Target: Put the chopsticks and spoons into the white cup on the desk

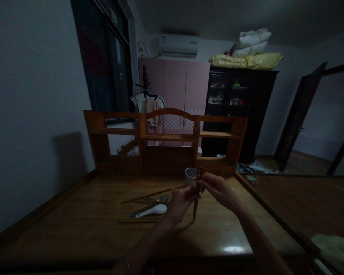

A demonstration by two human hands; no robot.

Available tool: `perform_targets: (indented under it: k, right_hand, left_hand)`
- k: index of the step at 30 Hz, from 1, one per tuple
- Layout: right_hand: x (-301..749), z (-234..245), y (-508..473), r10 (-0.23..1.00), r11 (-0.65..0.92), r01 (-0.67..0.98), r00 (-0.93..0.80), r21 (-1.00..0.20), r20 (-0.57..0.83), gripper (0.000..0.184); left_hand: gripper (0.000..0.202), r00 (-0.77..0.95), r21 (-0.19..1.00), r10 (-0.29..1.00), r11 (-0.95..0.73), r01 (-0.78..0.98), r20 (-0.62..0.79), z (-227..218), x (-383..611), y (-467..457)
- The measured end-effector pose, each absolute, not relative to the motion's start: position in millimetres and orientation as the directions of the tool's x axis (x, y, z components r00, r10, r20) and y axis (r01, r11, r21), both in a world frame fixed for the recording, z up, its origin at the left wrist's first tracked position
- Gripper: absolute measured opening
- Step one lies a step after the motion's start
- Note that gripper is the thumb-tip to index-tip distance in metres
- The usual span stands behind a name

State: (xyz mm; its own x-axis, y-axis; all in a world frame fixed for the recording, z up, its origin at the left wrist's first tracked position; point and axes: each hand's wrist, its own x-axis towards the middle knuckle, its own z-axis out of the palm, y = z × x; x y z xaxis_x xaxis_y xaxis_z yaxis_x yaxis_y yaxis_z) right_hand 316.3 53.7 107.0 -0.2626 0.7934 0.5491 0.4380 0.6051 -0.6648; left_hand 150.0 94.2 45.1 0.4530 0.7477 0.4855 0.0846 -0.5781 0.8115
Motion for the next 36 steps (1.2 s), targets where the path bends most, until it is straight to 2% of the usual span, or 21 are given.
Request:
perform_targets:
  k: [4, 7, 9, 11, 13, 16, 19, 21, 25, 30, 36]
  right_hand:
    - [313, 103, 53, 0.809, 0.584, 0.398, -0.215, -0.707, 0.548, 0.016]
    - [313, 103, 48, 0.791, 0.583, 0.346, -0.037, -0.735, 0.611, 0.017]
    - [315, 102, 46, 0.751, 0.597, 0.296, 0.120, -0.745, 0.649, 0.016]
    - [320, 98, 46, 0.714, 0.606, 0.239, 0.257, -0.758, 0.652, 0.014]
    - [324, 88, 52, 0.716, 0.593, 0.169, 0.336, -0.787, 0.612, 0.015]
    - [325, 63, 70, 0.797, 0.536, -0.009, 0.336, -0.844, 0.502, 0.019]
    - [314, 33, 93, 0.896, 0.423, -0.207, 0.240, -0.882, 0.374, 0.024]
    - [301, 14, 110, 0.944, 0.320, -0.256, 0.164, -0.912, 0.285, 0.028]
    - [270, -15, 145, 0.977, 0.208, -0.198, 0.082, -0.958, 0.195, 0.038]
    - [245, -32, 177, 0.986, 0.167, -0.036, 0.029, -0.985, 0.166, 0.042]
    - [250, -36, 181, 0.973, 0.231, 0.207, -0.024, -0.951, 0.231, 0.024]
  left_hand:
    - [0.019, 0.407, 0.840, 0.789, -0.535, 0.087, 0.460, 39, 144, 92]
    - [0.022, 0.274, 0.868, 0.834, -0.496, -0.009, 0.479, 47, 116, 90]
    - [0.023, 0.099, 0.861, 0.855, -0.508, -0.032, 0.509, 55, 83, 92]
    - [0.025, -0.055, 0.865, 0.864, -0.495, 0.083, 0.500, 58, 45, 96]
    - [0.027, -0.099, 0.846, 0.859, -0.464, 0.262, 0.501, 56, 9, 102]
    - [0.026, 0.027, 0.783, 0.882, -0.433, 0.446, 0.471, 38, -32, 109]
    - [0.027, 0.125, 0.757, 0.911, -0.397, 0.519, 0.393, 9, -54, 113]
    - [0.027, 0.168, 0.727, 0.917, -0.389, 0.565, 0.360, -8, -60, 116]
    - [0.024, 0.254, 0.679, 0.883, -0.466, 0.568, 0.394, -25, -52, 128]
    - [0.025, 0.532, 0.633, 0.754, -0.635, 0.443, 0.384, -18, -22, 149]
    - [0.025, 0.581, 0.520, 0.763, -0.632, 0.575, 0.285, -21, -12, 170]
